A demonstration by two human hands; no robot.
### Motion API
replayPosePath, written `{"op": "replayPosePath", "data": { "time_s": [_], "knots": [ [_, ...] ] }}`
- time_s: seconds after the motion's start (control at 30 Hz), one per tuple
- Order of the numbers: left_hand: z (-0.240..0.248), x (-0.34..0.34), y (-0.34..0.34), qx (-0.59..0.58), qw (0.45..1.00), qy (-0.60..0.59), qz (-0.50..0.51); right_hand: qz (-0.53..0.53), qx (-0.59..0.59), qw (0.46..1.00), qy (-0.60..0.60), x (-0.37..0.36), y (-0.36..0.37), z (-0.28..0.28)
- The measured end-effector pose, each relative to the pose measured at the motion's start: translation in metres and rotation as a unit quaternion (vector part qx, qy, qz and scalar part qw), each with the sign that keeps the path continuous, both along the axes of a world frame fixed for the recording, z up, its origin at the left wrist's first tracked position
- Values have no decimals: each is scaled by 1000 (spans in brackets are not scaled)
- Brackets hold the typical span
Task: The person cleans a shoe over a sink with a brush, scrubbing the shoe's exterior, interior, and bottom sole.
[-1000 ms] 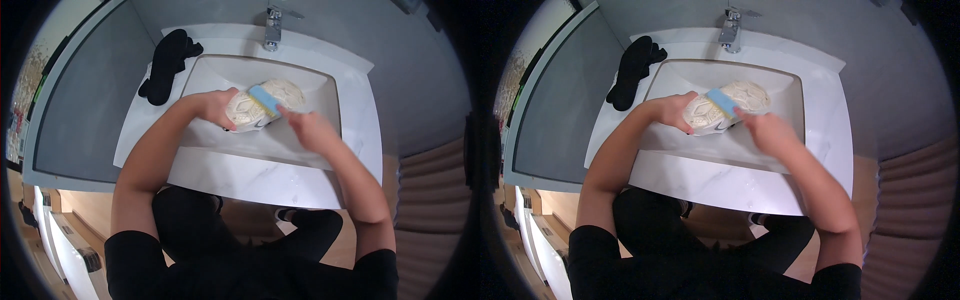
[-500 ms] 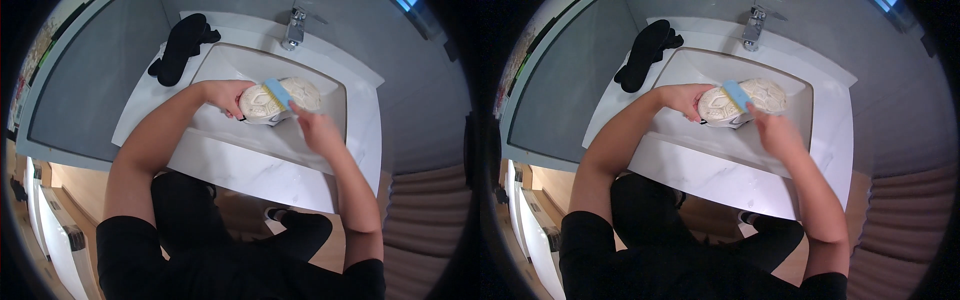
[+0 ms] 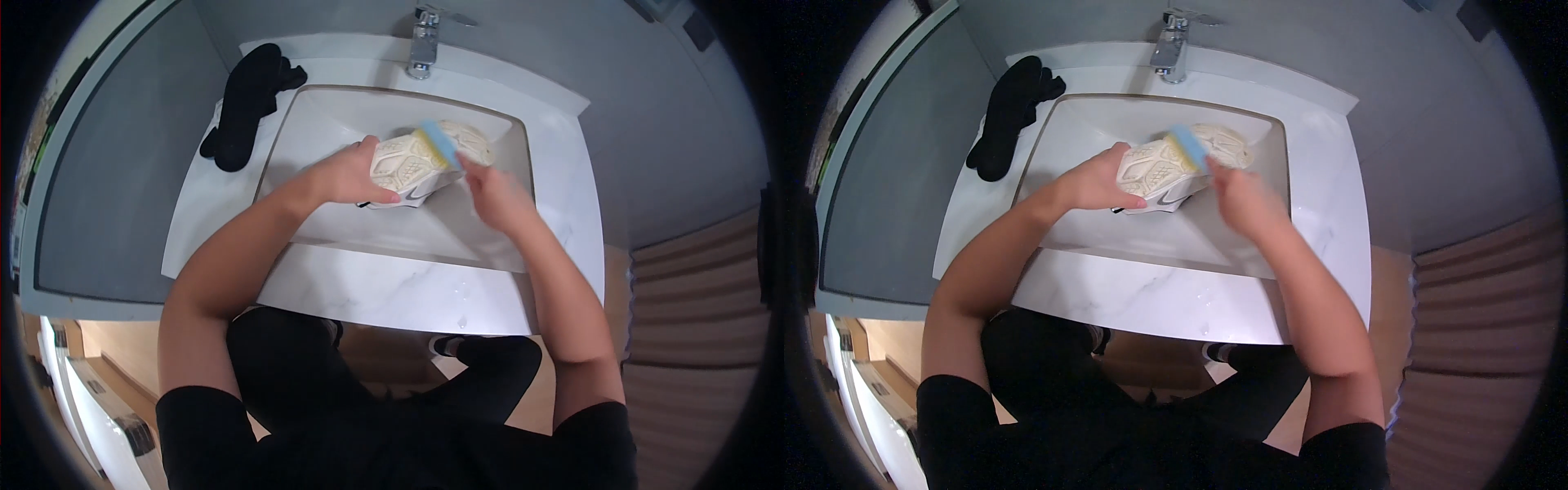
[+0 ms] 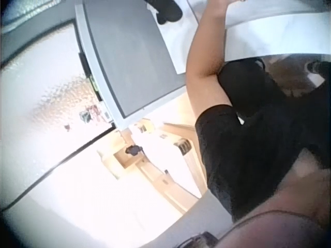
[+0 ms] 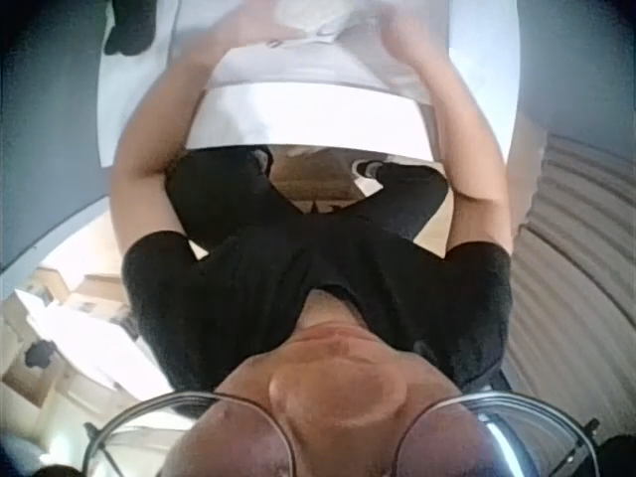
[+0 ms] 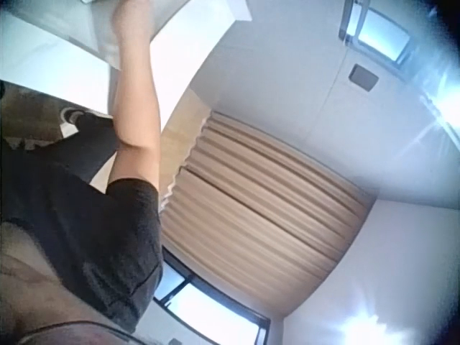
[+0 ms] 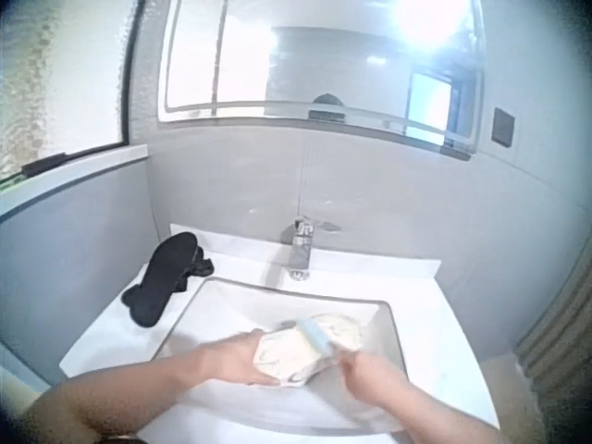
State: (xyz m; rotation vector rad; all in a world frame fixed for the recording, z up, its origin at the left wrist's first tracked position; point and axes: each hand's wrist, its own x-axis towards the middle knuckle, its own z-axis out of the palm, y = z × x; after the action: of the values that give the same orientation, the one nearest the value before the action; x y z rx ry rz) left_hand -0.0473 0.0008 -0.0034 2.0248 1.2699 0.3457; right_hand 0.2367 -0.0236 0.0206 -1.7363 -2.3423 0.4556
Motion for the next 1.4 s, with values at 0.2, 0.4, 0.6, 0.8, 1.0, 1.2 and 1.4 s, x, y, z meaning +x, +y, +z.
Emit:
{"op": "replayPosePath", "data": {
  "time_s": [0.2, 0.4, 0.6, 0.8, 1.0, 1.2, 1.4],
  "knots": [
    [21, 21, -26, 57, 970, 210, 112, 109, -24, 993, 45, -44, -44, 1],
    [27, 36, -20, 54, 958, 253, 124, -62, 0, 998, -2, 10, 5, -11],
    [21, 26, -27, 101, 948, 271, 136, 37, -46, 997, -45, -20, -15, 1],
    [17, 18, -26, 105, 949, 263, 135, 68, -70, 993, -59, -35, -39, 12],
    [20, 27, -27, 112, 953, 256, 121, -87, -78, 988, -105, 11, 1, 9],
    [9, 15, -27, 185, 940, 265, 111, 15, -69, 991, -116, -13, -17, 25],
    [10, 19, -27, 153, 941, 280, 112, 93, -83, 981, -151, -33, -46, 26]
  ]
}}
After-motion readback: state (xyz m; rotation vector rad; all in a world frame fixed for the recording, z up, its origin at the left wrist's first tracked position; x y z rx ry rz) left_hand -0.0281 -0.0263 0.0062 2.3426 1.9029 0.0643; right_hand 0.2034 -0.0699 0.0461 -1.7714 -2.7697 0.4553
